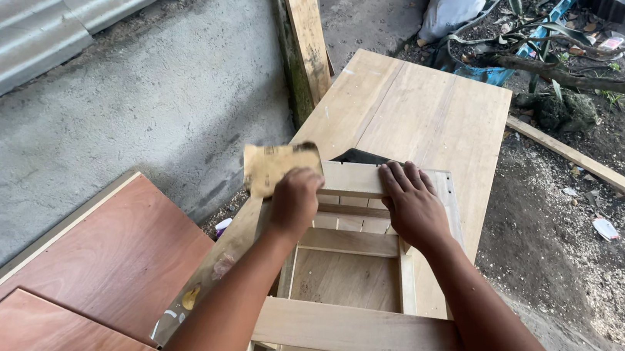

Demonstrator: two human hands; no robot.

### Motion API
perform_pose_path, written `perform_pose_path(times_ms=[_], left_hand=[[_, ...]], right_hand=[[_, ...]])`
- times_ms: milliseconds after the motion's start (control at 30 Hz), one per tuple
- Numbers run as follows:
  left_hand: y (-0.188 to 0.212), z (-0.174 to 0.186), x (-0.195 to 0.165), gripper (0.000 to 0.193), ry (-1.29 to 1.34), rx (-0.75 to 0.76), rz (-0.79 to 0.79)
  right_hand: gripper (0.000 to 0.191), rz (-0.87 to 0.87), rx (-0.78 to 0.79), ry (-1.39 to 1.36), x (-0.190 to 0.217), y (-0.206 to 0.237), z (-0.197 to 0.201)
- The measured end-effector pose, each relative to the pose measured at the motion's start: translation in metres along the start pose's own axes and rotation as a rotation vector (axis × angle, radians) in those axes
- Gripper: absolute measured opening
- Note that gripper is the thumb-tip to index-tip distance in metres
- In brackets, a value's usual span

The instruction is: The person sands an upside-down wooden stool frame with a sheet of sandpaper, rubbing the top rails, edges and legs by hand. They rotate the stool to reach different sides and continue sanding the frame surfaces throughout the clip.

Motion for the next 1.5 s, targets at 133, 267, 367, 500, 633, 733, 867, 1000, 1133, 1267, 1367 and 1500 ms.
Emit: perform_pose_path(times_ms=[133, 267, 367, 500, 633, 733, 867, 1000, 1133, 1267, 1367, 1500], left_hand=[[0.0, -0.004, 0.0, 0.022, 0.007, 0.022, -0.018], [-0.018, -0.015, 0.004, 0.015, -0.047, -0.017, 0.033], [-0.01, -0.016, -0.003, 0.017, -0.008, -0.004, 0.045], [-0.006, -0.012, -0.014, 0.018, 0.049, 0.002, -0.029], [-0.025, -0.017, -0.011, 0.015, -0.037, 0.008, 0.024], [-0.025, -0.02, -0.008, 0.015, -0.006, -0.01, 0.048], [-0.006, -0.022, -0.009, 0.018, 0.042, 0.004, -0.056], [-0.01, -0.025, -0.009, 0.02, 0.009, 0.012, -0.008], [-0.019, -0.024, -0.013, 0.016, -0.004, -0.029, 0.018], [-0.005, -0.021, -0.024, 0.022, -0.003, -0.001, -0.067], [0.001, -0.021, -0.026, 0.024, 0.005, 0.054, -0.05], [-0.008, -0.018, -0.016, 0.015, -0.002, 0.024, -0.027]], right_hand=[[0.058, -0.003, -0.012, -0.006, 0.0, 0.0, -0.001], [0.056, 0.004, -0.036, 0.014, -0.001, 0.001, -0.001], [0.056, -0.011, -0.001, -0.01, 0.0, 0.001, 0.0], [0.057, -0.007, -0.026, -0.029, 0.001, 0.002, 0.003], [0.056, -0.008, -0.027, -0.027, 0.001, 0.002, 0.003], [0.056, -0.005, -0.029, -0.017, 0.0, 0.002, 0.002], [0.057, 0.006, -0.059, -0.023, 0.0, 0.001, 0.001], [0.057, -0.012, -0.011, -0.026, 0.0, 0.001, 0.0], [0.057, -0.009, -0.015, -0.011, 0.0, 0.001, 0.001], [0.058, 0.0, -0.029, -0.007, -0.001, 0.001, 0.001], [0.057, -0.009, -0.009, -0.016, -0.002, 0.0, 0.001], [0.057, -0.01, -0.014, -0.015, -0.002, 0.0, 0.001]])
Point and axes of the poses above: each hand's wrist, its own y-axis away from the middle knuckle, its own z-axis out of the back of the hand, x = y × z, the point moved 1 cm from there along -y, towards the middle knuckle, and after that the axes turned 13 degrees about y, right-handed, at the moved point
